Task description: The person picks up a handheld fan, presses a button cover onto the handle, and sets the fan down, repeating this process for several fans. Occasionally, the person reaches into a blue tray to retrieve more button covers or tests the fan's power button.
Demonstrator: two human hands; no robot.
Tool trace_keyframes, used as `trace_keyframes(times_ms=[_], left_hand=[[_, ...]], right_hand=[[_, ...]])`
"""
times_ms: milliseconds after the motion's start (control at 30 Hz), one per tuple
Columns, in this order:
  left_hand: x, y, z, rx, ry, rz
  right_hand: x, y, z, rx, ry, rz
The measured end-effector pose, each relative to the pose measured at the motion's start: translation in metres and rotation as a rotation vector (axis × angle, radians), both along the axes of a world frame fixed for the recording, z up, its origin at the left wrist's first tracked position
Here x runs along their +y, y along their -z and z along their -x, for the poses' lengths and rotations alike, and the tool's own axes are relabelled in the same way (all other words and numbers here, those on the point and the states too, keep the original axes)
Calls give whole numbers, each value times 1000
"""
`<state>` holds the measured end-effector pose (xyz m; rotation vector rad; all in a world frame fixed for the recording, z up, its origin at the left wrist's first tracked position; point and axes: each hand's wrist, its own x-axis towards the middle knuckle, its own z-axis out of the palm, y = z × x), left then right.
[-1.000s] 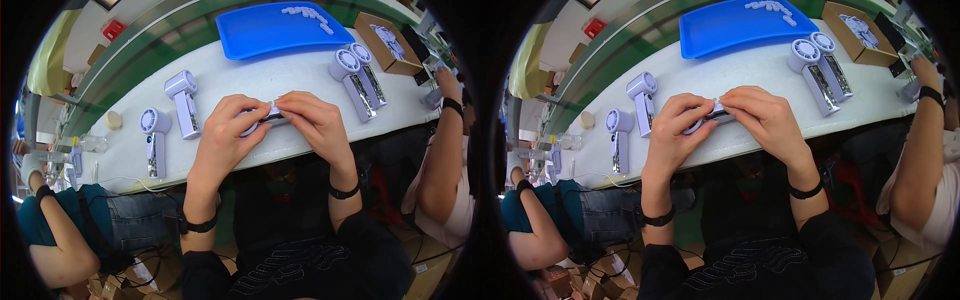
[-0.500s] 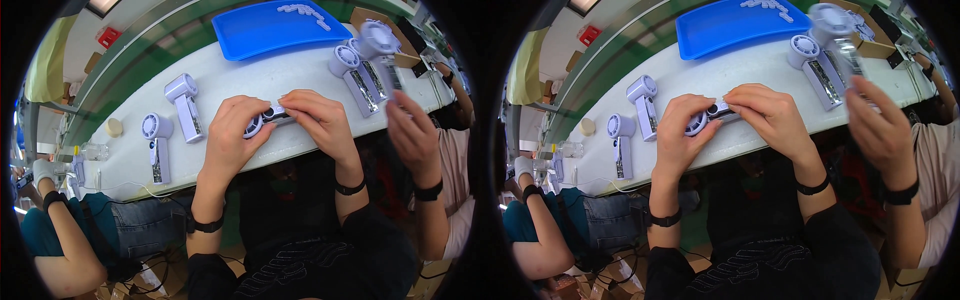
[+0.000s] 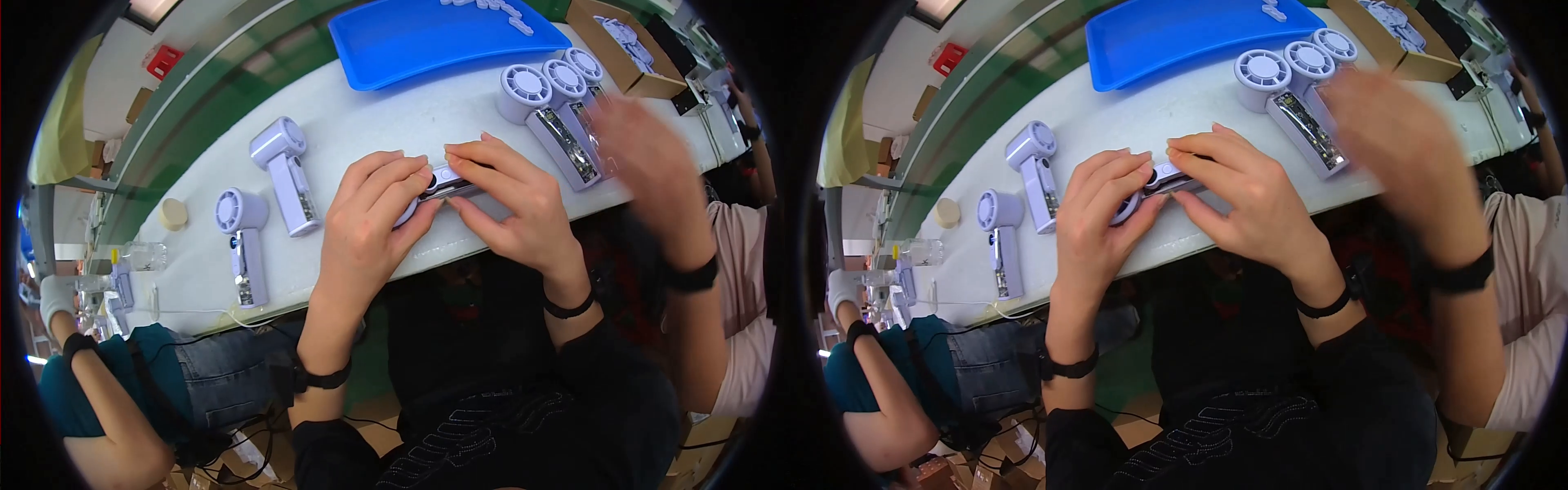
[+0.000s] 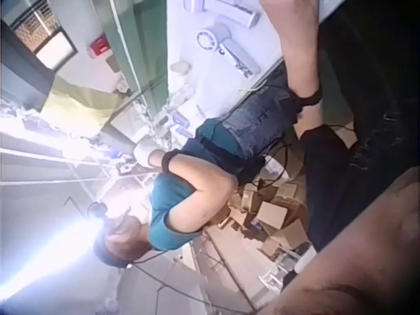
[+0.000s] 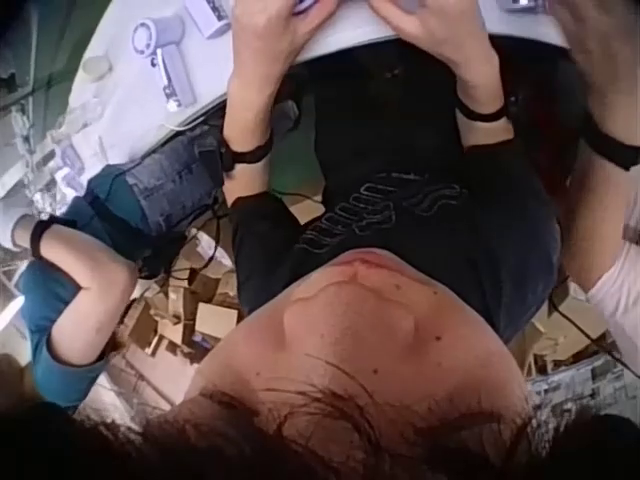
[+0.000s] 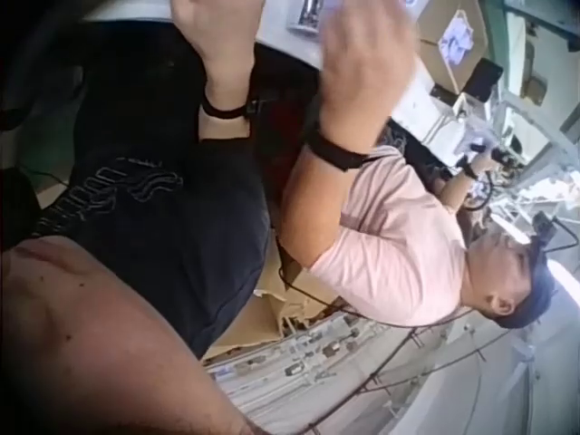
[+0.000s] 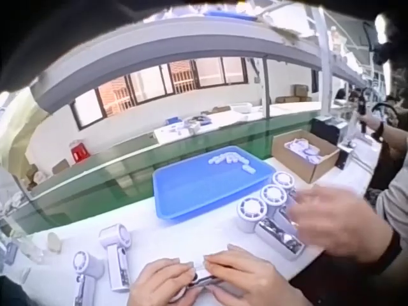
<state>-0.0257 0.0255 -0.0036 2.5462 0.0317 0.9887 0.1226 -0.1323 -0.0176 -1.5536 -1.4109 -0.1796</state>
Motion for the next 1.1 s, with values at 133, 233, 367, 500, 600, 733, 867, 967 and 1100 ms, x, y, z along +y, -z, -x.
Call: trace_keyframes(times_ms=[133, 233, 367, 500, 600, 733, 867, 967, 1100], left_hand=[[-38, -21, 2, 175, -244, -321], [-35, -25, -5, 192, -304, -464], [-10, -3, 3, 140, -170, -106], [-28, 3, 7, -150, -150, 270], [-22, -1, 6, -214, -273, 458], [-24, 0, 12, -145, -293, 457], [-28, -4, 39, -321, -500, 220], [-15, -30, 65, -461, -788, 183], [27, -57, 103, -358, -1079, 200]], right_hand=[[-5, 1, 11, -108, 91, 87], [1, -12, 20, -216, 200, 107], [-1, 4, 4, -129, 70, 158], [-14, -3, 2, 4, -40, 145], [-14, -7, 7, 102, 23, 130], [-12, -10, 6, 85, -6, 41], [10, -32, -14, 209, 184, -79], [61, -64, -72, 83, 426, 93], [130, -91, -172, 16, 711, 775]])
